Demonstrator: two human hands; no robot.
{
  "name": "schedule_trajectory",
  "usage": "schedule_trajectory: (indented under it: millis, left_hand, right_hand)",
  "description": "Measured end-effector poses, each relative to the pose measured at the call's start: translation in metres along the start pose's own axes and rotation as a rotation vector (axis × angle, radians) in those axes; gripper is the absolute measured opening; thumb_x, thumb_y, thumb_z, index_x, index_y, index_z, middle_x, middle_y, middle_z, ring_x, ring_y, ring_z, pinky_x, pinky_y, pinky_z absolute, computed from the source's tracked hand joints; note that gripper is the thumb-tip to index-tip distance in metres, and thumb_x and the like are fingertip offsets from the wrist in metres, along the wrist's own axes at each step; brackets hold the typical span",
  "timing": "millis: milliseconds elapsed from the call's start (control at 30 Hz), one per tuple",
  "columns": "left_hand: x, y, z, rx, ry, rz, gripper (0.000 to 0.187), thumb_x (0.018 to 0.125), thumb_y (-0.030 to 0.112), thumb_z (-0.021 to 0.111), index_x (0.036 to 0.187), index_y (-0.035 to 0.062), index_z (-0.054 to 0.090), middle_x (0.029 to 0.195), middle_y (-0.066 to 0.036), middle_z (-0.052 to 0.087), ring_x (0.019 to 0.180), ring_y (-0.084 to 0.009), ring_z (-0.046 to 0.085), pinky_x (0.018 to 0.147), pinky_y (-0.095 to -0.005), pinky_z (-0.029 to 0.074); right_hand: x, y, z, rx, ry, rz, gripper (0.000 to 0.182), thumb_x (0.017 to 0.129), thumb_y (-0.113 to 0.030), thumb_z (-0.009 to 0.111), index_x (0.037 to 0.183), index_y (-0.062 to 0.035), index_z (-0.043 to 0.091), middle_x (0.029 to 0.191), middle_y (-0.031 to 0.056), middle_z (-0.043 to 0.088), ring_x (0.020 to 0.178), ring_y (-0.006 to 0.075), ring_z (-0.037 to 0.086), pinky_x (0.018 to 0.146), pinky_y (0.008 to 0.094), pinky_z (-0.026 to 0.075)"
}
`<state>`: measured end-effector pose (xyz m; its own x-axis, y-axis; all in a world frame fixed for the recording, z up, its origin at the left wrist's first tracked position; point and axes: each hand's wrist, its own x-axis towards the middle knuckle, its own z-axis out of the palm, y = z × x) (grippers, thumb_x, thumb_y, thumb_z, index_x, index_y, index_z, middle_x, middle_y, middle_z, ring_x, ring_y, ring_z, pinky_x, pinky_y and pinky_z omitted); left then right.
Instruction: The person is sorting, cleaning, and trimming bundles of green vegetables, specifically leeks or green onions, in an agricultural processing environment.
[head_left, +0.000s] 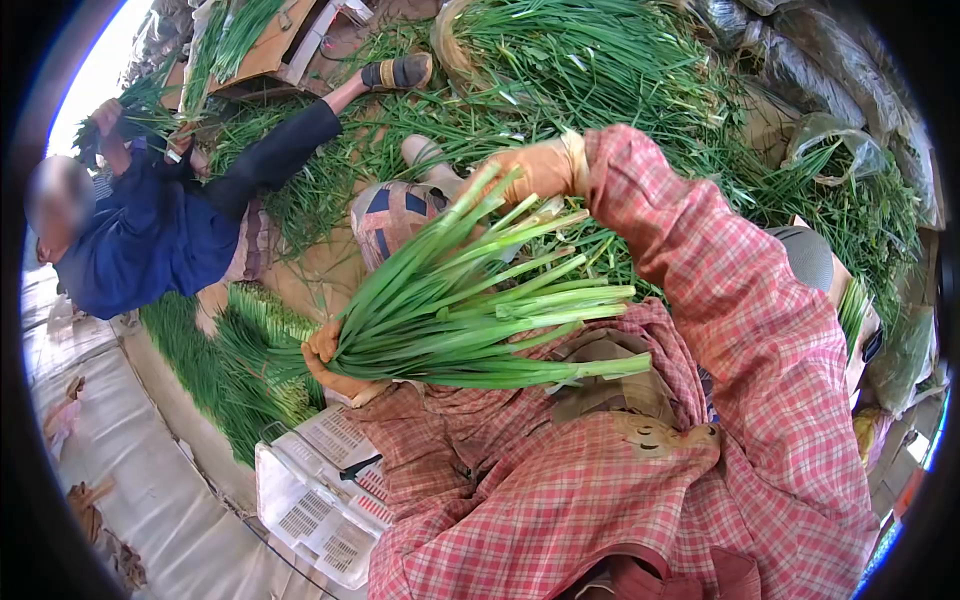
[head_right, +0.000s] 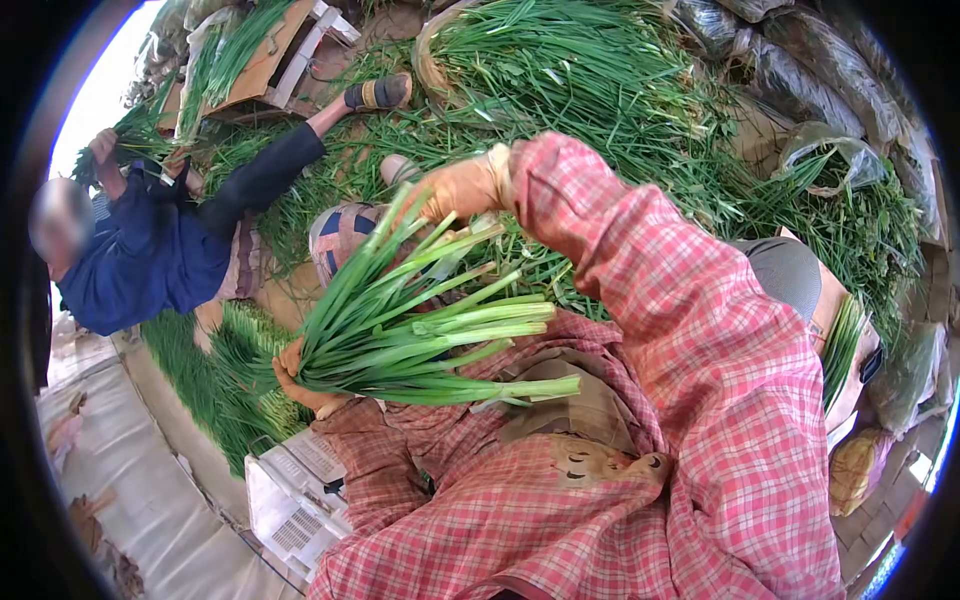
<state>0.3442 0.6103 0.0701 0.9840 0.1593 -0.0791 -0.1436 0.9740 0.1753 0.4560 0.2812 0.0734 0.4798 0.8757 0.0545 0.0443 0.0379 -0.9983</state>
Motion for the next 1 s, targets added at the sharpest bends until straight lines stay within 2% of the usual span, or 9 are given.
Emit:
schedule_trajectory:
  millis: [100,233,300,367,467,567,667,867,1000]
  left_hand:
    - [-0.003,0.001,-0.004,0.004,0.038,0.027,0.031,0.085,0.014,0.045,0.060,0.0174,0.028,0.056,0.006,0.031,0.055,-0.0083,0.032,0.068,-0.0255,0.035]
    - [-0.005,0.002,-0.004,0.021,0.056,0.060,0.030,0.085,0.014,0.045,0.060,0.0175,0.028,0.056,0.006,0.031,0.055,-0.0083,0.032,0.068,-0.0255,0.035]
    - [-0.005,0.008,-0.010,0.095,0.103,0.097,0.030,0.086,0.016,0.043,0.060,0.0171,0.028,0.056,0.006,0.031,0.055,-0.0090,0.032,0.071,-0.0266,0.037]
    - [-0.003,0.008,-0.016,0.262,0.193,0.216,0.030,0.086,0.017,0.042,0.060,0.0168,0.028,0.056,0.005,0.032,0.055,-0.0095,0.033,0.073,-0.0277,0.037]
    - [-0.001,0.018,-0.026,0.257,0.136,0.167,0.029,0.087,0.020,0.039,0.060,0.0165,0.028,0.056,0.005,0.033,0.055,-0.0101,0.032,0.077,-0.0302,0.038]
    - [0.000,0.028,-0.030,0.190,-0.242,-0.086,0.025,0.089,0.020,0.039,0.065,0.0141,0.039,0.072,-0.002,0.047,0.078,-0.0157,0.046,0.092,-0.0398,0.035]
    - [-0.010,0.006,0.006,0.584,0.365,0.211,0.028,0.089,0.024,0.039,0.063,0.0152,0.036,0.063,0.002,0.041,0.069,-0.0152,0.042,0.083,-0.0360,0.038]
    - [-0.017,0.013,0.010,0.499,0.335,0.050,0.030,0.090,0.031,0.041,0.064,0.0152,0.041,0.074,-0.001,0.050,0.082,-0.0185,0.048,0.081,-0.0366,0.039]
    - [-0.023,0.013,0.009,0.898,0.537,0.219,0.030,0.090,0.033,0.043,0.065,0.0161,0.044,0.078,-0.002,0.054,0.082,-0.0209,0.051,0.078,-0.0372,0.041]
  right_hand:
    - [-0.034,-0.031,0.021,0.191,0.340,0.337,0.031,0.083,-0.023,0.055,0.111,-0.0091,0.058,0.091,0.0023,0.061,0.073,0.0095,0.051,0.062,0.0252,0.042]
    - [-0.132,-0.016,-0.014,0.307,0.814,0.343,0.024,0.081,-0.022,0.060,0.100,-0.0062,0.060,0.082,0.0010,0.060,0.073,0.0092,0.053,0.064,0.0228,0.043]
    - [-0.151,-0.018,-0.017,-0.417,0.660,0.557,0.028,0.079,-0.021,0.062,0.104,-0.0091,0.060,0.093,0.0037,0.061,0.085,0.0136,0.055,0.076,0.0268,0.045]
    - [-0.139,-0.033,-0.001,-0.445,0.666,0.363,0.032,0.079,-0.022,0.062,0.108,-0.0089,0.060,0.107,0.0066,0.058,0.104,0.0185,0.051,0.089,0.0300,0.041]
    - [-0.087,-0.051,0.020,-0.206,0.388,0.263,0.030,0.077,-0.022,0.065,0.101,-0.0033,0.061,0.098,0.0104,0.060,0.091,0.0184,0.056,0.081,0.0283,0.045]
    - [-0.059,-0.030,0.041,-0.056,0.509,0.152,0.030,0.074,-0.021,0.070,0.094,0.0000,0.061,0.086,0.0092,0.061,0.080,0.0176,0.057,0.072,0.0275,0.045]
    - [-0.072,-0.031,0.040,-0.325,0.616,0.173,0.031,0.073,-0.024,0.068,0.094,-0.0020,0.063,0.080,0.0099,0.063,0.073,0.0155,0.057,0.068,0.0288,0.045]
    - [-0.172,-0.036,-0.001,-0.440,1.104,0.377,0.019,0.075,-0.020,0.065,0.084,-0.0033,0.064,0.072,0.0033,0.060,0.065,0.0103,0.051,0.060,0.0261,0.043]
    - [-0.287,-0.015,-0.030,-0.926,1.431,1.167,0.031,0.074,-0.025,0.064,0.102,-0.0111,0.061,0.093,0.0101,0.063,0.084,0.0250,0.058,0.072,0.0351,0.046]
